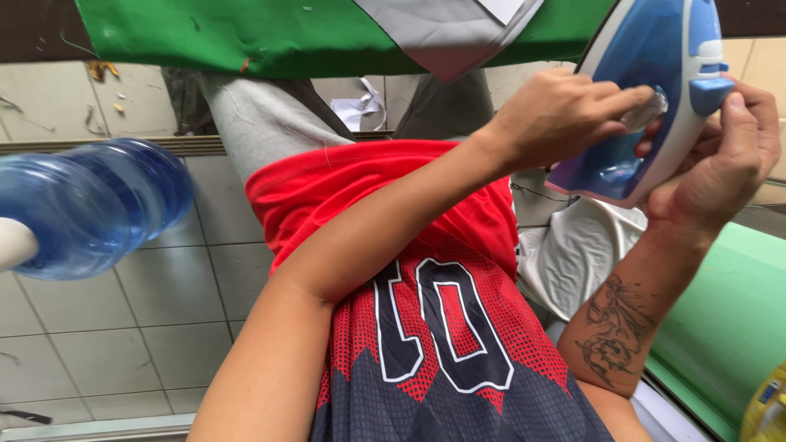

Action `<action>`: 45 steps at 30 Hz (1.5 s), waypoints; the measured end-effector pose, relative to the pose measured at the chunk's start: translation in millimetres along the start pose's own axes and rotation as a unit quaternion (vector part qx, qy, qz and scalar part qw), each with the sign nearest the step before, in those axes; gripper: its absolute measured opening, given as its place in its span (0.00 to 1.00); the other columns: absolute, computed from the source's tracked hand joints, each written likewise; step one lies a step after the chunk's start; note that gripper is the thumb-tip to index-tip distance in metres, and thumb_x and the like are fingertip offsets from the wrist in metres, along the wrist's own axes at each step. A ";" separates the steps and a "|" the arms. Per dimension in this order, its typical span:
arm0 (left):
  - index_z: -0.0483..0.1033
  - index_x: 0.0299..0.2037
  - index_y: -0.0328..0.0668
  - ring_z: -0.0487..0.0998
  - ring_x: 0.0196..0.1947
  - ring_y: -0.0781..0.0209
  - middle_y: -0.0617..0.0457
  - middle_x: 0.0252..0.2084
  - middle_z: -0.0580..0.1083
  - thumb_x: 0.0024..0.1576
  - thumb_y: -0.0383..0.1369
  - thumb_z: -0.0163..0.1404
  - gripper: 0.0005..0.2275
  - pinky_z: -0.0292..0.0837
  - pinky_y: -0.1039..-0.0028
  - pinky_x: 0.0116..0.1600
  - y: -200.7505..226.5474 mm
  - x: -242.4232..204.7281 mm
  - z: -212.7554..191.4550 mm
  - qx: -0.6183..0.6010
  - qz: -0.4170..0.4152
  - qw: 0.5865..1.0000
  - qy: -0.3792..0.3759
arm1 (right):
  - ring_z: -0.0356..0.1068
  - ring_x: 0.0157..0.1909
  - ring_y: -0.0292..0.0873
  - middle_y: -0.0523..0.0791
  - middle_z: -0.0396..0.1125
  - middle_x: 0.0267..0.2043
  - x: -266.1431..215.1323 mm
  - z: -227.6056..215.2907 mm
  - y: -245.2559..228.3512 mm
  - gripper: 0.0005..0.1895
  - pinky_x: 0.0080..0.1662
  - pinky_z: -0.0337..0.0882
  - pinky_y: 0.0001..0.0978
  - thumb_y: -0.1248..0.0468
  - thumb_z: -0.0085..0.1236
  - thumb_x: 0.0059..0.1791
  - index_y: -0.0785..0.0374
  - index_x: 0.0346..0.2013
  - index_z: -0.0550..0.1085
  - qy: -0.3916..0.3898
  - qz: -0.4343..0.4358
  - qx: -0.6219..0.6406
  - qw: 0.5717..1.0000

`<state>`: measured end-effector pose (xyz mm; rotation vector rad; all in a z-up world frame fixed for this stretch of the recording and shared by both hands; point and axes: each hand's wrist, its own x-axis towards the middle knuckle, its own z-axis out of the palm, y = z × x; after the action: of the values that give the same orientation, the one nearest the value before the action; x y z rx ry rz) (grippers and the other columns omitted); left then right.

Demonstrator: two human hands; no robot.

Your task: Ironing long strips of grey fabric on a green padded surface using an electric iron.

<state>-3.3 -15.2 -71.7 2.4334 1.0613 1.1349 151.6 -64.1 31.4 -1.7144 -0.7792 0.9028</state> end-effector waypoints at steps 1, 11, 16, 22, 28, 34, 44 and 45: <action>0.67 0.57 0.57 0.83 0.35 0.59 0.63 0.37 0.80 0.59 0.44 0.62 0.21 0.77 0.66 0.42 -10.2 -4.8 -7.8 -0.052 0.004 0.999 -0.010 | 0.74 0.26 0.43 0.45 0.70 0.31 0.3 -1.4 1.9 0.11 0.26 0.77 0.30 0.56 0.48 0.55 0.56 0.47 0.73 0.010 0.005 -0.010 1.000; 0.73 0.65 0.55 0.64 0.68 0.41 0.42 0.70 0.62 0.65 0.43 0.54 0.18 0.63 0.48 0.66 -113.5 -43.2 -43.1 0.220 -0.142 0.958 -0.118 | 0.72 0.28 0.40 0.44 0.69 0.37 11.3 -12.2 18.8 0.11 0.26 0.74 0.27 0.54 0.47 0.59 0.53 0.51 0.73 -0.026 0.041 -0.056 0.997; 0.65 0.72 0.59 0.52 0.77 0.47 0.48 0.76 0.53 0.71 0.46 0.46 0.20 0.55 0.51 0.78 -113.4 -46.9 -33.3 0.205 -0.148 0.952 -0.174 | 0.70 0.27 0.42 0.43 0.69 0.46 18.9 -10.1 19.9 0.09 0.27 0.75 0.27 0.57 0.48 0.60 0.53 0.51 0.73 -0.052 0.044 -0.067 0.995; 0.67 0.72 0.55 0.52 0.77 0.45 0.46 0.75 0.54 0.72 0.43 0.49 0.19 0.50 0.54 0.78 -139.1 -29.1 -42.4 0.129 -0.082 0.970 -0.190 | 0.71 0.30 0.43 0.48 0.70 0.44 34.8 -13.7 30.2 0.11 0.29 0.72 0.27 0.57 0.49 0.62 0.55 0.56 0.73 -0.093 0.035 -0.104 0.990; 0.61 0.75 0.59 0.51 0.79 0.45 0.47 0.77 0.51 0.71 0.47 0.46 0.23 0.48 0.51 0.80 -125.2 -31.4 -43.3 0.183 -0.100 0.949 -0.237 | 0.72 0.33 0.43 0.55 0.71 0.44 41.1 -11.8 49.5 0.11 0.32 0.70 0.26 0.61 0.58 0.64 0.57 0.61 0.70 -0.155 0.011 -0.090 0.984; 0.52 0.77 0.65 0.47 0.80 0.50 0.49 0.78 0.47 0.74 0.54 0.38 0.24 0.40 0.53 0.80 -111.4 -16.1 -56.8 0.259 -0.112 0.904 -0.322 | 0.70 0.39 0.38 0.48 0.70 0.48 58.8 -10.8 77.9 0.25 0.37 0.70 0.23 0.51 0.51 0.65 0.61 0.72 0.68 -0.198 0.034 -0.133 0.971; 0.52 0.77 0.61 0.48 0.80 0.49 0.48 0.78 0.49 0.74 0.52 0.44 0.25 0.36 0.53 0.79 -89.9 -27.7 -51.9 0.235 -0.131 0.914 -0.302 | 0.67 0.37 0.41 0.50 0.67 0.49 55.8 -17.7 73.4 0.28 0.38 0.69 0.27 0.50 0.49 0.64 0.63 0.75 0.64 -0.201 0.027 -0.141 0.969; 0.52 0.77 0.62 0.47 0.80 0.50 0.49 0.79 0.48 0.74 0.51 0.46 0.25 0.36 0.53 0.80 -91.7 -28.5 -51.0 0.236 -0.136 0.912 -0.307 | 0.68 0.35 0.39 0.49 0.69 0.47 50.8 -14.8 65.3 0.26 0.37 0.70 0.25 0.50 0.52 0.64 0.60 0.72 0.66 -0.184 0.032 -0.150 0.971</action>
<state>-100.4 25.3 -99.4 2.5741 1.4911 -0.0148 195.7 -47.5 -38.2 -1.8631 -1.1598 1.2178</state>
